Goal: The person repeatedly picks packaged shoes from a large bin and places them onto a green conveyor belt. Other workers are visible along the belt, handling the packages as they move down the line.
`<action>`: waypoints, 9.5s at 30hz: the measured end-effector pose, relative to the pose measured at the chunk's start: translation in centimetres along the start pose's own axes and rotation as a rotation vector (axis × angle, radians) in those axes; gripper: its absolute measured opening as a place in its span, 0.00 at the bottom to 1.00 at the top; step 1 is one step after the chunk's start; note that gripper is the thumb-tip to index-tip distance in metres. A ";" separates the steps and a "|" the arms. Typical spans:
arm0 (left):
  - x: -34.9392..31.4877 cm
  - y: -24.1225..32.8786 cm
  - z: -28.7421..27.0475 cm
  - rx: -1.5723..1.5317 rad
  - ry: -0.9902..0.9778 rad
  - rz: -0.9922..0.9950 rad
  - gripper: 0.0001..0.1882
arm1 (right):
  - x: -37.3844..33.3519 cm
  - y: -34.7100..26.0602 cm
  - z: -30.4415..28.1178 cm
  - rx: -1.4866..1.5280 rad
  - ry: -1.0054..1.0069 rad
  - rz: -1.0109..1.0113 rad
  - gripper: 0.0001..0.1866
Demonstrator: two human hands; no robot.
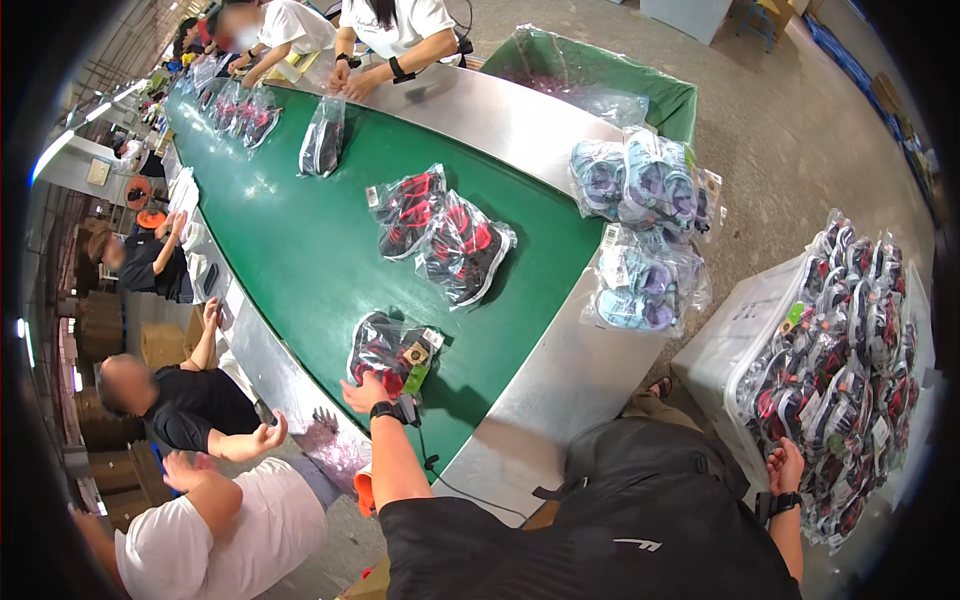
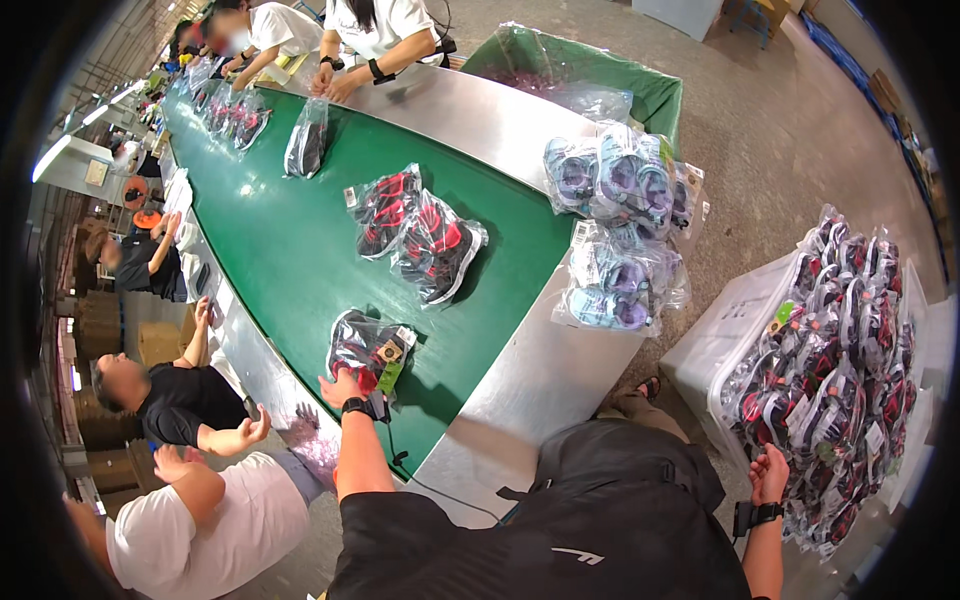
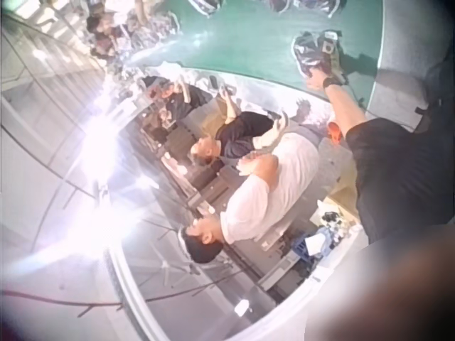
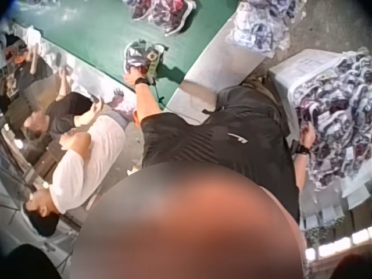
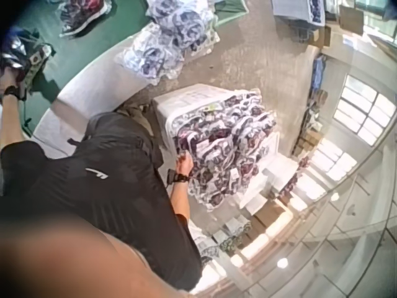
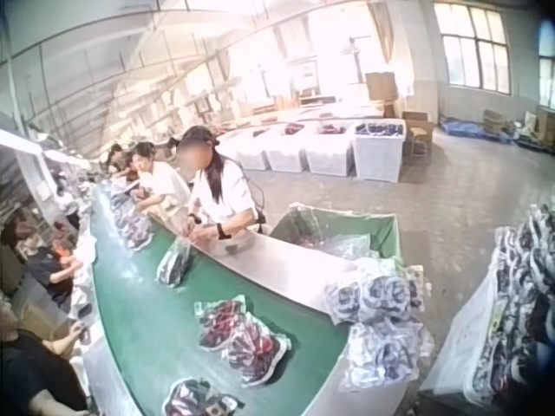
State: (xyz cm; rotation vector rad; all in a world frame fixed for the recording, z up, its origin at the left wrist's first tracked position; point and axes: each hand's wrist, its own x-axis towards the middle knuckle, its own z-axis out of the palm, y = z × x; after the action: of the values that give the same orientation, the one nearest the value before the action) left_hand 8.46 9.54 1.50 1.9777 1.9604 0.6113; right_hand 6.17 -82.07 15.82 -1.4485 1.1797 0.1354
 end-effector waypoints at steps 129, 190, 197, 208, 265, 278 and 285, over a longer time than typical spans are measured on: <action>-29.7 18.6 -9.3 -0.759 -1.952 -0.510 0.28 | -16.0 -20.7 8.1 -0.625 -0.267 -1.337 0.19; -47.9 16.7 -15.2 -0.464 -1.583 0.308 0.23 | 13.5 -35.0 -32.0 -0.012 0.097 -0.390 0.19; -45.7 16.3 -13.4 -0.389 -1.543 0.271 0.24 | 3.6 -33.3 -30.3 -0.089 -0.058 -0.654 0.21; -33.7 15.4 -4.4 -0.263 -1.017 0.710 0.25 | -9.3 -24.8 -17.0 -0.467 -0.290 -0.844 0.23; -40.1 29.4 -14.6 -0.373 -2.095 0.541 0.09 | -17.0 -19.2 16.5 -0.646 -0.564 -1.948 0.33; -49.0 31.1 -17.8 -0.514 -2.233 0.537 0.22 | -15.5 -25.3 -1.1 -0.615 -0.092 -1.543 0.29; -44.2 28.2 -16.6 -0.379 -1.923 0.496 0.24 | -9.6 -27.4 -9.3 -0.674 0.503 -1.604 0.37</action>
State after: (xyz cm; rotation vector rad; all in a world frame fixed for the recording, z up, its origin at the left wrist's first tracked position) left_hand 25.68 -36.84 25.47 1.4622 0.1522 -0.6758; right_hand 15.85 -90.00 43.63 -2.7114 -0.0244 -1.0689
